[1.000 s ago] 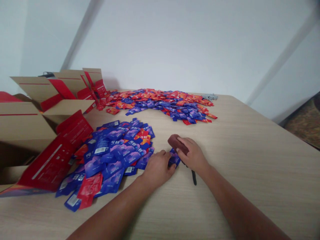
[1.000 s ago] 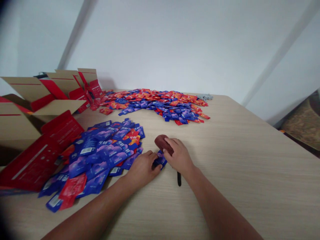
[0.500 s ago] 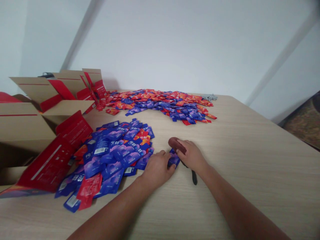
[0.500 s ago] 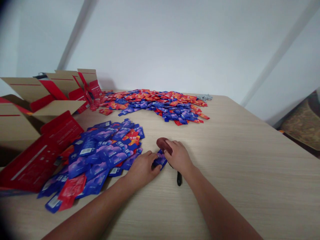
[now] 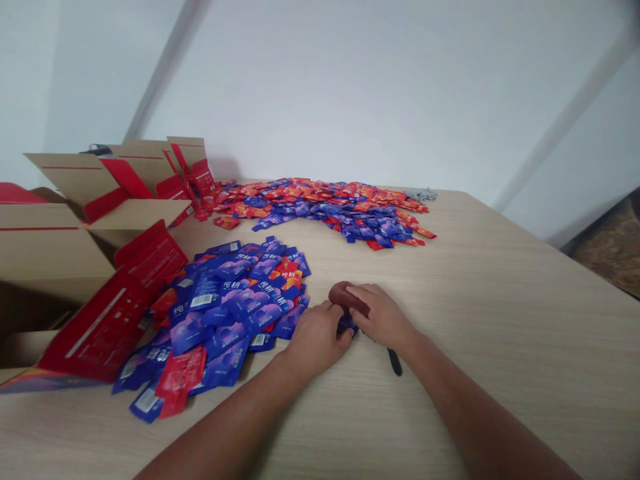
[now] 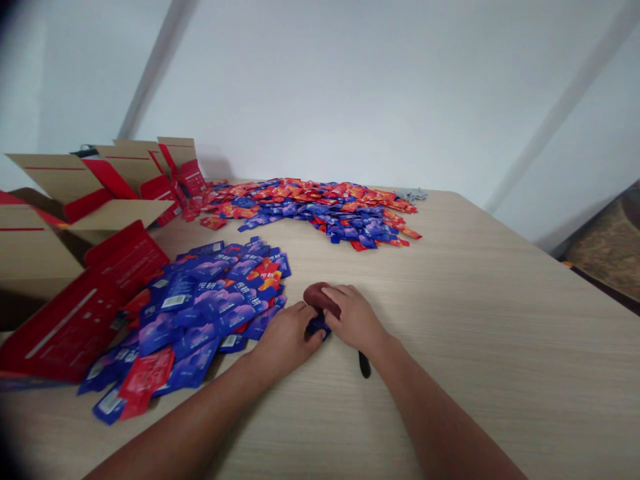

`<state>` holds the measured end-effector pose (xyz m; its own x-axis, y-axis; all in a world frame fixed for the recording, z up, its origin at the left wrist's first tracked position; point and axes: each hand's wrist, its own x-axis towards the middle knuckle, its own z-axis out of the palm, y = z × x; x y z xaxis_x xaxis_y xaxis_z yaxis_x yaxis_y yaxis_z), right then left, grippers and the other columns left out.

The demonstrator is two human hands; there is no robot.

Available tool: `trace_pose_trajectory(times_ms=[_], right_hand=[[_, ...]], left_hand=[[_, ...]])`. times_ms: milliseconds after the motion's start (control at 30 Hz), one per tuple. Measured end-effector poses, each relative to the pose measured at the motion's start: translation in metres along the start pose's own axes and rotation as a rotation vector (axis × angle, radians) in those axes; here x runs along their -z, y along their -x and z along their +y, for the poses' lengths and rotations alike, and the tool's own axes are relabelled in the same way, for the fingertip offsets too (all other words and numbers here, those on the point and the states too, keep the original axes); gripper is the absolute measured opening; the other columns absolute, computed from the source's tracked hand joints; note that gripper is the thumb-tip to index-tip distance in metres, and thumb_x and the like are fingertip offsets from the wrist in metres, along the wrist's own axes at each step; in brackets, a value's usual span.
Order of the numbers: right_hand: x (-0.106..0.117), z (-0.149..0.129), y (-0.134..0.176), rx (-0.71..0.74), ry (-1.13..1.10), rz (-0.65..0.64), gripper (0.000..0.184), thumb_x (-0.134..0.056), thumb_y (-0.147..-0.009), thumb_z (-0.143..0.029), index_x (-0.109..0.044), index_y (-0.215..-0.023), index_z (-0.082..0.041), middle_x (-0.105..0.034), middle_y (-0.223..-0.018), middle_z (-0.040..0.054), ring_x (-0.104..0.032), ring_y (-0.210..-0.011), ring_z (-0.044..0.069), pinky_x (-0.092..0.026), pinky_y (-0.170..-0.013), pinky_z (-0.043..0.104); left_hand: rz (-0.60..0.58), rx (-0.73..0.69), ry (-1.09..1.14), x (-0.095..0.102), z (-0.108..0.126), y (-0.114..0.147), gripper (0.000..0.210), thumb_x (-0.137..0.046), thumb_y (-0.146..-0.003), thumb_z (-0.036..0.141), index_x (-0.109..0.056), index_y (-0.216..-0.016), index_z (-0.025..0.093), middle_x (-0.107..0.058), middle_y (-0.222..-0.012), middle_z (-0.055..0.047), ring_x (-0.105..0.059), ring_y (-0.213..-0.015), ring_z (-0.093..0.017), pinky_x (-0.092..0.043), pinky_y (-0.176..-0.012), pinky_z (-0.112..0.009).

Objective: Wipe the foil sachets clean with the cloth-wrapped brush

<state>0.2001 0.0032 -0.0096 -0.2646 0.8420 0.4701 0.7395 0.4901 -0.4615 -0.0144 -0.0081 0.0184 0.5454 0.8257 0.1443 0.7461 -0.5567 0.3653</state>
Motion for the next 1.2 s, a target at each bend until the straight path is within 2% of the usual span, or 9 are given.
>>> trace_pose_trajectory(times_ms=[100,533,700,800,867,933,1100,1200], right_hand=[[-0.002,0.002,-0.001,-0.031,0.004,-0.07,0.05,-0.064,-0.093,-0.023,-0.065,-0.143,-0.023,-0.072,-0.135,0.0103,-0.065,-0.123,0.03,-0.052,-0.111,0.049],[-0.006,0.018,0.001,-0.177,0.139,0.02,0.048,-0.063,-0.096,-0.028,-0.067,-0.143,-0.019,-0.074,-0.129,0.0137,-0.066,-0.12,0.032,-0.053,-0.109,0.051],[-0.003,0.019,0.001,-0.171,0.137,0.164,0.046,-0.06,-0.098,-0.027,-0.065,-0.143,-0.021,-0.071,-0.135,0.0149,-0.065,-0.124,0.034,-0.054,-0.109,0.056],[0.0,0.016,0.0,-0.131,0.087,0.27,0.047,-0.061,-0.099,-0.028,-0.063,-0.145,-0.022,-0.069,-0.139,0.0146,-0.064,-0.127,0.034,-0.053,-0.111,0.056],[0.001,0.012,0.0,-0.088,0.041,0.293,0.048,-0.062,-0.098,-0.027,-0.062,-0.146,-0.023,-0.068,-0.141,0.0138,-0.063,-0.128,0.032,-0.052,-0.113,0.054],[0.001,0.009,0.0,-0.047,0.0,0.244,0.049,-0.063,-0.097,-0.026,-0.063,-0.146,-0.024,-0.068,-0.141,0.0127,-0.064,-0.128,0.031,-0.053,-0.114,0.052],[0.0,0.004,0.0,0.011,-0.024,-0.058,0.052,-0.065,-0.092,-0.021,-0.065,-0.143,-0.024,-0.071,-0.139,0.011,-0.065,-0.125,0.03,-0.052,-0.111,0.051],[0.001,0.004,-0.001,-0.002,-0.019,-0.086,0.052,-0.065,-0.093,-0.022,-0.064,-0.146,-0.023,-0.072,-0.138,0.0111,-0.065,-0.124,0.03,-0.052,-0.111,0.05]], left_hand=[[0.0,0.0,0.006,-0.002,-0.001,-0.001,0.023,-0.066,-0.094,0.036,-0.07,-0.111,0.021,-0.072,-0.111,-0.009,-0.069,-0.099,-0.025,-0.052,-0.087,-0.036],[-0.018,0.012,-0.03,0.001,0.001,-0.001,0.026,-0.066,-0.095,0.04,-0.072,-0.113,0.023,-0.071,-0.106,-0.008,-0.069,-0.095,-0.025,-0.052,-0.087,-0.036],[-0.007,0.01,-0.05,0.0,0.0,0.0,0.027,-0.066,-0.095,0.042,-0.072,-0.114,0.023,-0.071,-0.104,-0.008,-0.069,-0.094,-0.025,-0.052,-0.085,-0.036],[-0.001,0.004,-0.048,0.0,0.0,0.0,0.027,-0.066,-0.095,0.042,-0.072,-0.113,0.023,-0.071,-0.104,-0.007,-0.068,-0.091,-0.025,-0.052,-0.084,-0.036],[-0.002,0.002,-0.042,0.0,0.0,0.0,0.027,-0.066,-0.095,0.041,-0.072,-0.113,0.023,-0.071,-0.104,-0.008,-0.069,-0.092,-0.025,-0.053,-0.084,-0.036],[-0.003,0.003,-0.032,-0.001,-0.001,0.0,0.027,-0.066,-0.094,0.041,-0.072,-0.114,0.023,-0.072,-0.105,-0.008,-0.069,-0.093,-0.026,-0.053,-0.085,-0.036],[0.026,-0.009,-0.001,-0.004,-0.002,-0.001,0.022,-0.066,-0.093,0.035,-0.07,-0.109,0.021,-0.073,-0.111,-0.009,-0.069,-0.099,-0.026,-0.053,-0.087,-0.037],[0.021,-0.005,-0.006,-0.004,-0.002,-0.002,0.022,-0.066,-0.094,0.037,-0.07,-0.109,0.021,-0.073,-0.109,-0.009,-0.069,-0.098,-0.026,-0.053,-0.086,-0.037]])
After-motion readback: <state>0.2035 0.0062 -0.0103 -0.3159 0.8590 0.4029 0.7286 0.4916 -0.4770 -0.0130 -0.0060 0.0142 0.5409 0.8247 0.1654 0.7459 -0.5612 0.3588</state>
